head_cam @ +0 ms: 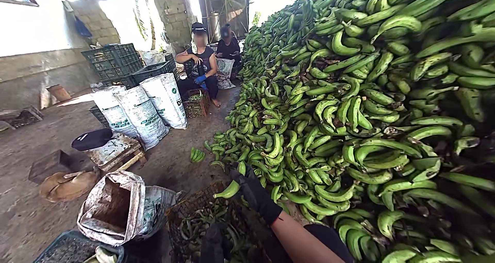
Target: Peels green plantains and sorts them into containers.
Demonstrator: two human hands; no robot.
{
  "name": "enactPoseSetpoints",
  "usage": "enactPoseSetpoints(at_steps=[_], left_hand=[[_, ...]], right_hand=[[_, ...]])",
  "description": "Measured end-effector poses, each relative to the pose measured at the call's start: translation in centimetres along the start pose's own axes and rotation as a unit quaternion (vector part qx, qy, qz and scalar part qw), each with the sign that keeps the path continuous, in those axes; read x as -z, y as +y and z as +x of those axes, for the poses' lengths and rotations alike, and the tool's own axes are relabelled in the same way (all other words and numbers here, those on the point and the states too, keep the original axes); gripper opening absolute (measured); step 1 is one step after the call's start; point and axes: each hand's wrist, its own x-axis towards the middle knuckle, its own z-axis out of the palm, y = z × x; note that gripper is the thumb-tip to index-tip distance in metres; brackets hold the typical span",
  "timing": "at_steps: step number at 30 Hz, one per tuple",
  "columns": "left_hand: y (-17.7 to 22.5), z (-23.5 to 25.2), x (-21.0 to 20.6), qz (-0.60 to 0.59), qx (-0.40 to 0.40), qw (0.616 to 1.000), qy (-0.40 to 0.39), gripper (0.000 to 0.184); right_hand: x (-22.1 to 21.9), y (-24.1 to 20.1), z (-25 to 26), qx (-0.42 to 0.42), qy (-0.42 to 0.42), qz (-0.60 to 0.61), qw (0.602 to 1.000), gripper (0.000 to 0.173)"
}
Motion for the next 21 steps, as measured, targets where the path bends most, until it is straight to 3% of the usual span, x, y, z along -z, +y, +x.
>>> enactPoseSetpoints(at_steps=[10,16,21], left_hand=[[-2.7,0.3,0.1,-0.015,-0.017,1.000,-0.013,0.057],[-2.4,0.4,-0.4,-0.017,-0.013,1.000,-0.015,0.056],[-2.2,0.6,1.1,0.023,0.012,0.999,-0.040,0.046]], right_hand=[[0.3,-0.2,-0.4,0.006,0.003,0.029,1.000,0.049],[3.1,0.7,-0.6,0.014,0.032,-0.011,0.999,0.055],[3.9,0.6,-0.5,-0.003,0.053,0.034,0.998,0.048]])
